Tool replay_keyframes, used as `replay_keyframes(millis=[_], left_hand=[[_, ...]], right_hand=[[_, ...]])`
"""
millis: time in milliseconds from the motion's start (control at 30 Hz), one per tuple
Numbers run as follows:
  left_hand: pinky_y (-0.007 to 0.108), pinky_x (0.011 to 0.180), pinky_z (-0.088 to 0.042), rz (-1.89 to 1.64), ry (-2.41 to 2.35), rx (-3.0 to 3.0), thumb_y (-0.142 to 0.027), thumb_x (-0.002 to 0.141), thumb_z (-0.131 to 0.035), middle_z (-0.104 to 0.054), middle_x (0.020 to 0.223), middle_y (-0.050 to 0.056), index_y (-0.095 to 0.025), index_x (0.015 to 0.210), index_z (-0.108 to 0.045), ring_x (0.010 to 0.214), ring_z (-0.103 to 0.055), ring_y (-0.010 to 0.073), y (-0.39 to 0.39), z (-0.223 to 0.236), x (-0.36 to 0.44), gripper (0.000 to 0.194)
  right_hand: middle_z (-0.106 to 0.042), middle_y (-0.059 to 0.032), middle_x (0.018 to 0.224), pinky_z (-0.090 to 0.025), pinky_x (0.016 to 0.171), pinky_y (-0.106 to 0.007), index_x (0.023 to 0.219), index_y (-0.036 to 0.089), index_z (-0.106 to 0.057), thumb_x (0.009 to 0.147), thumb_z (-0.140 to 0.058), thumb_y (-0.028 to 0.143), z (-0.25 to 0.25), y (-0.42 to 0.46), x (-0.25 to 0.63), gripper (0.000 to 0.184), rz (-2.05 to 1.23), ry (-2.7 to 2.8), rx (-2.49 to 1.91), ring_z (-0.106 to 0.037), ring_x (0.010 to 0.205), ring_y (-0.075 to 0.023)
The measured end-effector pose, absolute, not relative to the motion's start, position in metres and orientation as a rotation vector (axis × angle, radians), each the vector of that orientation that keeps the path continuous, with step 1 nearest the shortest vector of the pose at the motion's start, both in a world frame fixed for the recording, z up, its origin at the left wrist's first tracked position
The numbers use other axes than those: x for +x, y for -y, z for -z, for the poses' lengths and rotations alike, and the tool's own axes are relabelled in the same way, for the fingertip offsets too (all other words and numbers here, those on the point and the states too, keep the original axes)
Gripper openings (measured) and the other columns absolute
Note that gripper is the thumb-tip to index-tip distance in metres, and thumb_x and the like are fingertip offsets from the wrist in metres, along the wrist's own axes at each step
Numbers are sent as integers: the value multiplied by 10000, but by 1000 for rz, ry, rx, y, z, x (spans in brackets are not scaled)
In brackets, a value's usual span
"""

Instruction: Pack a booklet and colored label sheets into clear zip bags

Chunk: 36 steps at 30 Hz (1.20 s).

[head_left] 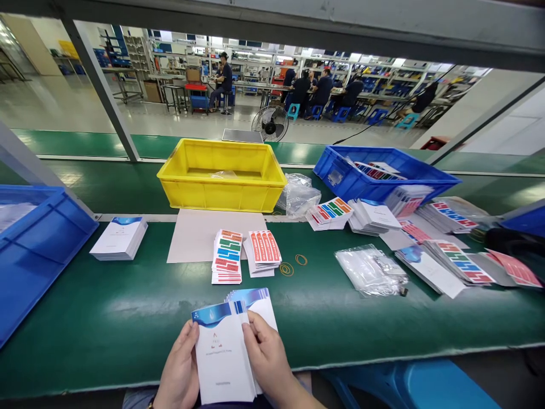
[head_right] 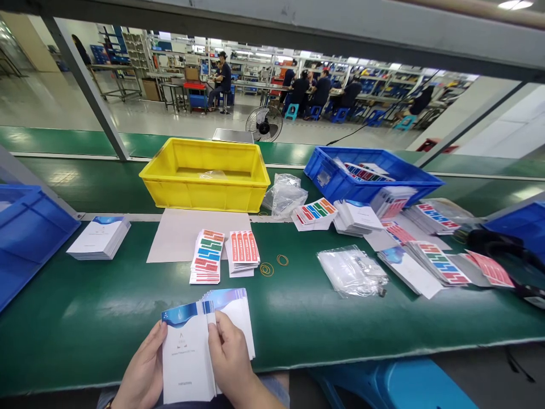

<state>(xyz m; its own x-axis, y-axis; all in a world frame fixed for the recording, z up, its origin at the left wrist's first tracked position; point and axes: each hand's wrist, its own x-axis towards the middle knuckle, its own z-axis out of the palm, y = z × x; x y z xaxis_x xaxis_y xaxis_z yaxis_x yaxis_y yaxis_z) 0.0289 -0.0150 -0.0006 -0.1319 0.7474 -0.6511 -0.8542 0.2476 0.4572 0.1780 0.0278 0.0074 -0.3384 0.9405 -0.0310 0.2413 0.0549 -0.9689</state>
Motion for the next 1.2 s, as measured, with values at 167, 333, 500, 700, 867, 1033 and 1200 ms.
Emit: replay_keyframes(millis=[167,333,500,700,867,1033,1200], left_hand=[[333,725,-537,-1390,-984,-151,-260,636,-760,-693,860,38,-177,842,-609,796,-663,227,16,1,21,269],[295,645,-543,-1396,-995,-186,-260,576,-799,-687,770,26,-171,798,-612,715,-658,202,16,5,15,303],[254,601,-532,-1394,-1014,-137,-239,593,-788,-649,673,2,-158,726,-613,639,-625,155,15,6,22,235],[218,615,-514,-1393,-997,-70,-240,649,-751,-565,548,-43,-162,663,-599,566,-576,108,17,7,23,171],[254,661,-521,-1407,-993,-101,-239,628,-765,-626,632,-23,-165,701,-605,667,-632,159,20,4,23,191],[286,700,-524,-1387,-966,-102,-251,642,-757,-665,705,-5,-165,758,-616,714,-651,184,21,2,24,201],[276,668,-532,-1405,-981,-113,-243,624,-768,-669,719,0,-163,755,-615,707,-653,182,19,3,25,217]], right_hand=[[-587,-23,689,-424,587,-225,938,145,-602,881,-397,401,-3,-43,203,332,-1262,1630,-1308,-545,651,-157],[-560,-106,1135,-379,932,-339,1105,177,-584,799,-529,440,4,-56,223,407,-980,1552,-1400,-506,1060,-245],[-636,-69,823,-458,713,-304,923,163,-647,877,-367,502,-5,-39,200,443,-1661,1607,-1088,-578,750,-191],[-474,2,610,-351,576,-239,620,149,-503,844,-389,559,-6,-27,181,481,-1813,1579,-1044,-413,595,-126],[-362,25,544,-279,503,-223,531,167,-416,786,-424,623,3,-30,183,523,-1798,1563,-1134,-315,535,-102],[-391,22,523,-290,502,-226,507,154,-458,747,-475,637,4,-31,182,540,-1835,1450,-1145,-332,525,-103],[-412,19,508,-321,515,-234,510,145,-491,751,-493,622,2,-28,178,535,-1889,1288,-1088,-366,522,-108]])
